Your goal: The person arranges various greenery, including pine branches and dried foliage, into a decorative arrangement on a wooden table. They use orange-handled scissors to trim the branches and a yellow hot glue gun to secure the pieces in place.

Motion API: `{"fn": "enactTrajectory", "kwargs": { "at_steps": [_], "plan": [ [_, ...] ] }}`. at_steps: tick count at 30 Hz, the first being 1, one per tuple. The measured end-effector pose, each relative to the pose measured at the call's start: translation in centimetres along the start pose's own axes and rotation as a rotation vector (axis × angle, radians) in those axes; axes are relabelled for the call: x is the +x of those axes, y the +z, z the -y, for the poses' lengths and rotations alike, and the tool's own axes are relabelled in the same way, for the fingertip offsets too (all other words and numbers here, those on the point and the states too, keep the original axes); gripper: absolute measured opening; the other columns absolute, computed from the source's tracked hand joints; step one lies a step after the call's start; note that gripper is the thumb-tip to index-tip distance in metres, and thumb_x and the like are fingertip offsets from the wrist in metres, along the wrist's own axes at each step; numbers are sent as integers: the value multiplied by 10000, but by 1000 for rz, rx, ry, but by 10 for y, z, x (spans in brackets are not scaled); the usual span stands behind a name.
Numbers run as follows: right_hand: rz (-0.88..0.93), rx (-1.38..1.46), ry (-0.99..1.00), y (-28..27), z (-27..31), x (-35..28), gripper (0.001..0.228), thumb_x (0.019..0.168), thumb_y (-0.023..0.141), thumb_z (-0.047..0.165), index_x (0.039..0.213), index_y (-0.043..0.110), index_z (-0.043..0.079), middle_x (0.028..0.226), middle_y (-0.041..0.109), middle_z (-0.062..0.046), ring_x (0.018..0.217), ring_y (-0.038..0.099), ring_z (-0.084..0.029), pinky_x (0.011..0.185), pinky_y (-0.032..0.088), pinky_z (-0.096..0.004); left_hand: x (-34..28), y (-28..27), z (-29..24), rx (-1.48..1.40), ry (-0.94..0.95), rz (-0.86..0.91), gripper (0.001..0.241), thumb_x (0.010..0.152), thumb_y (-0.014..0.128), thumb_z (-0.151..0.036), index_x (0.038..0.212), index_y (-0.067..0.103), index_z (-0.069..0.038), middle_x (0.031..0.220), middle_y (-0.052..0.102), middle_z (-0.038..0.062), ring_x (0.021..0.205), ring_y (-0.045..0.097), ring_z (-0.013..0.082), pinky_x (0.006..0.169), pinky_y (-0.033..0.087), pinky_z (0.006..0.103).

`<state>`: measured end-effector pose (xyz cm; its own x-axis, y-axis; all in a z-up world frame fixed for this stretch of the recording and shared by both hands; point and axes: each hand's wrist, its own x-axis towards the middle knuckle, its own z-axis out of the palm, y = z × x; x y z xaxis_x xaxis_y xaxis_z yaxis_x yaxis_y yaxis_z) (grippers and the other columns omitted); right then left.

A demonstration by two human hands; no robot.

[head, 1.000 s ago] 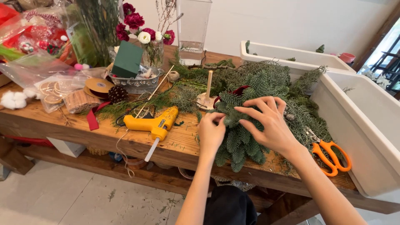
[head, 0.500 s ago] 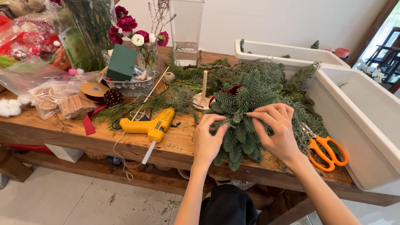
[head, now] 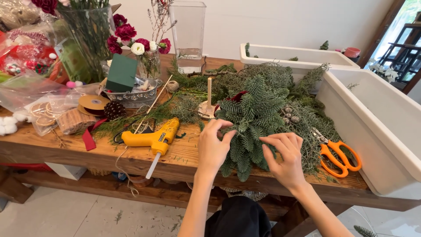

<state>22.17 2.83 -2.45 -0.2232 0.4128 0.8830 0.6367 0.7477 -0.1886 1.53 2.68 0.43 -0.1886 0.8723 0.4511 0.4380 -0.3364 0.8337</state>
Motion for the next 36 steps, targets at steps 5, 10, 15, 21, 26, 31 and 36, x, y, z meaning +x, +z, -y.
{"fn": "enactTrajectory", "kwargs": {
  "at_steps": [5, 10, 15, 21, 26, 31, 36],
  "plan": [
    [-20, -7, -43, 2, -2, 3, 184, 888, 695, 84, 1046, 751, 160, 899, 698, 24, 911, 610, -164, 907, 365, -323, -5, -14, -3, -119, -18, 62, 391, 840, 680, 24, 1220, 657, -66, 1121, 653, 168, 960, 641, 285, 844, 552, 405],
    [-60, 27, -66, 15, 4, 1, 168, 882, 690, 66, 997, 767, 162, 827, 703, 35, 805, 567, -131, 848, 352, -316, -13, -31, 0, -182, -32, 20, 367, 890, 542, 56, 1234, 642, -20, 1142, 639, 198, 1045, 641, 317, 899, 534, 437],
    [-31, -189, -207, 34, 30, -3, 98, 859, 786, 191, 945, 741, 176, 775, 664, 57, 719, 485, -146, 760, 292, -327, -8, -25, -2, 12, -54, 172, 255, 889, 645, -85, 1116, 699, -187, 1102, 653, -30, 965, 619, 157, 821, 493, 308],
    [-31, -225, -197, 50, 38, 13, 85, 890, 747, 228, 937, 725, 161, 770, 569, 9, 748, 467, -192, 755, 282, -360, 12, -6, 8, 94, 124, 167, 72, 907, 682, -144, 912, 751, -122, 929, 640, -23, 914, 634, 188, 773, 490, 352],
    [-63, -124, -149, 31, 23, 7, 104, 895, 715, 257, 817, 713, 188, 731, 589, 44, 749, 460, -171, 793, 261, -348, 6, -1, 17, 182, 202, 195, 103, 847, 752, -223, 876, 803, -138, 959, 590, -4, 991, 542, 204, 858, 462, 381],
    [-106, -179, 12, -15, -29, -19, 175, 908, 676, 195, 733, 691, 193, 686, 639, 68, 769, 486, -142, 816, 244, -332, -10, 16, 38, 394, 393, 97, 76, 823, 782, -254, 860, 808, -193, 1050, 527, 36, 1031, 483, 253, 789, 469, 408],
    [-125, -261, 215, -57, -73, -43, 112, 926, 719, 202, 838, 757, 144, 741, 699, 41, 774, 504, -147, 861, 266, -346, -26, 5, 27, 96, 272, 77, 225, 845, 663, -239, 1026, 775, -167, 1142, 575, 55, 1132, 501, 231, 986, 401, 429]
  ]
}}
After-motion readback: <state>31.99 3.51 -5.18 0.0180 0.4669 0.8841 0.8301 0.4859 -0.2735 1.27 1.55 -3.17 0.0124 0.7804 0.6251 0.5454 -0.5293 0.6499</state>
